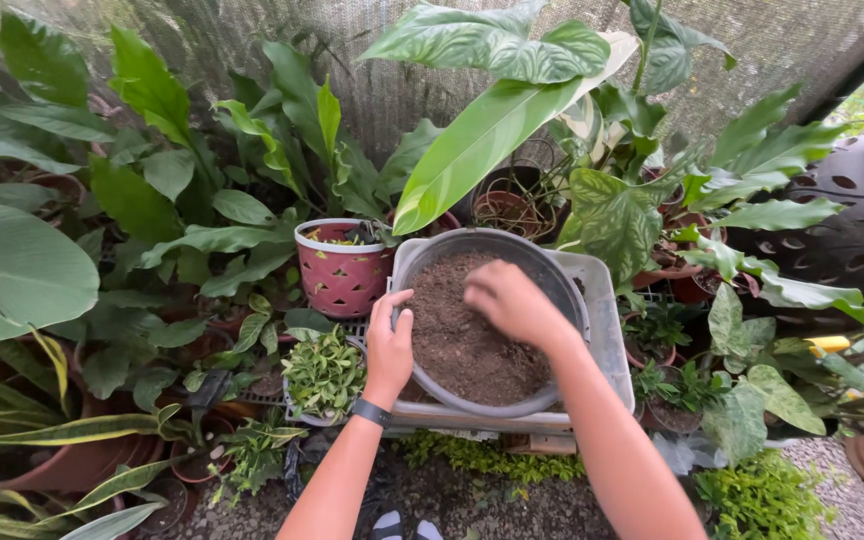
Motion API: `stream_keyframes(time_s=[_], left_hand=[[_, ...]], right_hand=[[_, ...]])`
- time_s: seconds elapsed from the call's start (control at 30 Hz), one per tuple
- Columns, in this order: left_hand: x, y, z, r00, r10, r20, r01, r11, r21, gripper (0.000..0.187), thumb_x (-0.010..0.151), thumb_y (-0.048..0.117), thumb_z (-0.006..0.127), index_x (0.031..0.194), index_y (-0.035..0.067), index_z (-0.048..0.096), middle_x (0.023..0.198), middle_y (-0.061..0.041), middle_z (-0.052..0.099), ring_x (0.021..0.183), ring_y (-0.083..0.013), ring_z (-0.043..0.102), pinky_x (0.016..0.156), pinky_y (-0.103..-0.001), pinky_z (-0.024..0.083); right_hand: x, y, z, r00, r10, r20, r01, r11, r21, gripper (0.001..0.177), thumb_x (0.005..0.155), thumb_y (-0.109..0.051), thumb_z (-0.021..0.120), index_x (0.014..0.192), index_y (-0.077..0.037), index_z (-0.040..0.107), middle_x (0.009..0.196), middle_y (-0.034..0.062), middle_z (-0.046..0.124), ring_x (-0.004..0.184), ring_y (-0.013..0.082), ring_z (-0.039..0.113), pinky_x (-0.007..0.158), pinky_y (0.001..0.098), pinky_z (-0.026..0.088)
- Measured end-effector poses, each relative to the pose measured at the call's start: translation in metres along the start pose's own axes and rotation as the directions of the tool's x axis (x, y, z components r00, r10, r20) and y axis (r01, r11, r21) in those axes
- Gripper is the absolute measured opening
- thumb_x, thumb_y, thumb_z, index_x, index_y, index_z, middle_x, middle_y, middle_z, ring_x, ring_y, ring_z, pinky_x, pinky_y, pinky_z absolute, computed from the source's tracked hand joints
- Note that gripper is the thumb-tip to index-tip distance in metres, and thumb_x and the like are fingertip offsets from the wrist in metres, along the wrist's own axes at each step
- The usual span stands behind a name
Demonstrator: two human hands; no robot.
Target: Sifting dry soil through a mesh sieve into a plastic container.
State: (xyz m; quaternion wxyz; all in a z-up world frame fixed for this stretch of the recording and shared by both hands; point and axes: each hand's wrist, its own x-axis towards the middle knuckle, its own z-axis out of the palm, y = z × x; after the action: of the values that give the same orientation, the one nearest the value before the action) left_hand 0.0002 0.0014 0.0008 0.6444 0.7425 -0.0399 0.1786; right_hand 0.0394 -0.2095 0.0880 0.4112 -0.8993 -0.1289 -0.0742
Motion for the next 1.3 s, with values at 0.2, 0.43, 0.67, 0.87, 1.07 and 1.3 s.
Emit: stream_keyframes(time_s=[0.2,0.43,0.67,0.87,1.07,1.3], left_hand=[[0.000,-0.004,0.001,0.999,0.033,0.002,-0.033,0.999,0.009,0.030,0.097,0.011,0.052,0.123,0.002,0.065,0.125,-0.016,0.065,0.120,-0.0328,0.061,0.107,-0.039,0.044],[0.000,-0.007,0.003,0.999,0.035,-0.007,-0.035,0.999,-0.003,0.030,0.097,0.011,0.053,0.123,0.001,0.065,0.126,-0.017,0.064,0.121,-0.0327,0.060,0.107,-0.039,0.043],[0.001,-0.011,0.003,0.998,0.066,-0.012,-0.066,0.998,0.008,0.030,0.097,0.010,0.054,0.122,0.001,0.066,0.127,-0.017,0.064,0.124,-0.0327,0.059,0.109,-0.039,0.042],[0.001,-0.001,0.001,1.000,-0.003,-0.009,0.003,1.000,-0.004,0.029,0.097,0.011,0.053,0.123,0.001,0.065,0.127,-0.017,0.064,0.121,-0.0322,0.060,0.106,-0.039,0.044],[0.001,-0.004,0.001,1.000,0.020,-0.019,-0.019,1.000,0.015,0.030,0.097,0.011,0.053,0.123,0.002,0.065,0.126,-0.017,0.064,0.120,-0.0328,0.061,0.106,-0.039,0.044],[0.000,-0.003,0.001,1.000,0.007,-0.018,-0.007,1.000,0.006,0.030,0.097,0.012,0.053,0.122,0.002,0.065,0.126,-0.016,0.064,0.120,-0.0328,0.060,0.106,-0.040,0.044]], right_hand=[[-0.040,0.004,0.005,0.844,-0.192,0.501,0.446,0.771,-0.455,0.055,0.087,-0.038,0.068,0.140,-0.023,0.064,0.154,0.0185,0.047,0.143,0.0439,0.036,0.111,0.0687,0.028],[-0.022,0.036,-0.008,0.935,0.015,0.355,0.202,0.799,-0.567,0.044,0.093,-0.030,0.066,0.135,-0.019,0.059,0.154,0.0171,0.042,0.140,0.0388,0.040,0.106,0.0606,0.038],[-0.011,0.051,-0.016,0.960,0.068,0.270,0.036,0.931,-0.363,0.057,0.077,0.000,0.071,0.132,-0.012,0.059,0.126,0.0208,0.062,0.121,0.0402,0.059,0.103,0.0459,0.048],[0.002,-0.027,-0.010,0.938,0.289,0.191,-0.204,0.906,-0.371,0.033,0.091,-0.016,0.065,0.122,-0.009,0.056,0.104,0.0221,0.074,0.102,0.0407,0.068,0.088,0.0507,0.052],[0.023,0.020,0.025,0.972,0.156,0.174,-0.147,0.987,-0.061,0.016,0.102,-0.017,0.057,0.112,-0.004,0.057,0.115,0.0243,0.070,0.110,0.0412,0.064,0.094,0.0475,0.048],[0.028,0.025,0.028,0.916,-0.346,0.203,0.376,0.917,-0.132,0.042,0.070,0.012,0.054,0.108,0.001,0.069,0.124,0.0289,0.064,0.116,0.0450,0.059,0.099,0.0471,0.047]])
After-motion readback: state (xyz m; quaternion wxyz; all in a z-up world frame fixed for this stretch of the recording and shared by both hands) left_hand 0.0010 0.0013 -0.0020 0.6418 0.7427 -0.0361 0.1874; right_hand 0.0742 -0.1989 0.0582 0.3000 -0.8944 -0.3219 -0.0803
